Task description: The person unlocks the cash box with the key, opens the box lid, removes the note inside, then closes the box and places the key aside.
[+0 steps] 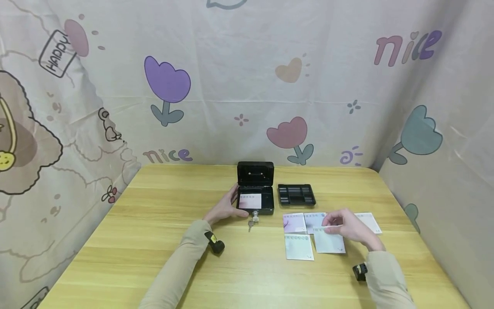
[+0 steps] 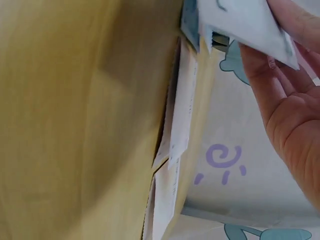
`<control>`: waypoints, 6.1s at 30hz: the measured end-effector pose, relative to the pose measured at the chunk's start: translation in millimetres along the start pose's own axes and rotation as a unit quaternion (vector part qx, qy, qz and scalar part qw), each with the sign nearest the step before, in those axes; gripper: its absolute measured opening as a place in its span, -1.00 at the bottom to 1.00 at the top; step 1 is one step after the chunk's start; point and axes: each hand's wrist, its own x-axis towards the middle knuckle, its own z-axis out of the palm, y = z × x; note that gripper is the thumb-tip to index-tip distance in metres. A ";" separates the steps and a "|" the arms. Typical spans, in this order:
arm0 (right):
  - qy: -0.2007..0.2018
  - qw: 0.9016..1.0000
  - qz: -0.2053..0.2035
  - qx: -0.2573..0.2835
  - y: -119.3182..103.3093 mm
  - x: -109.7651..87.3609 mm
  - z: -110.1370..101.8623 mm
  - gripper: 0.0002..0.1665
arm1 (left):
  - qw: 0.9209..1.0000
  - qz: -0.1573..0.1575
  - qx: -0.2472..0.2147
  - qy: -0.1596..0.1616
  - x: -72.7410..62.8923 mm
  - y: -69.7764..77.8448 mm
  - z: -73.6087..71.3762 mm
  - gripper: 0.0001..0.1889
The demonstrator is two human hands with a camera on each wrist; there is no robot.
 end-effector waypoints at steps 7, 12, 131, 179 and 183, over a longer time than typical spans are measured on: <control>-0.014 1.000 0.006 -0.027 3.7 0.9 5.0 -0.89 | 1.000 0.000 0.004 0.002 0.4 -0.5 -0.3 0.36; -0.027 0.999 0.010 -0.027 2.5 2.0 8.7 -0.87 | 1.000 0.001 -0.002 0.000 0.5 -0.8 0.2 0.36; -0.055 0.998 -0.007 0.006 -69.3 202.1 106.9 -0.57 | 1.000 0.013 -0.012 0.002 -0.8 -2.4 1.4 0.34; 0.038 0.982 0.010 0.187 -62.8 197.7 107.3 -0.60 | 1.000 0.012 -0.019 -0.004 1.6 -3.8 0.4 0.34; 0.047 0.981 0.012 0.186 -68.7 196.3 105.7 -0.63 | 1.000 0.012 -0.018 -0.003 1.4 -3.9 0.8 0.33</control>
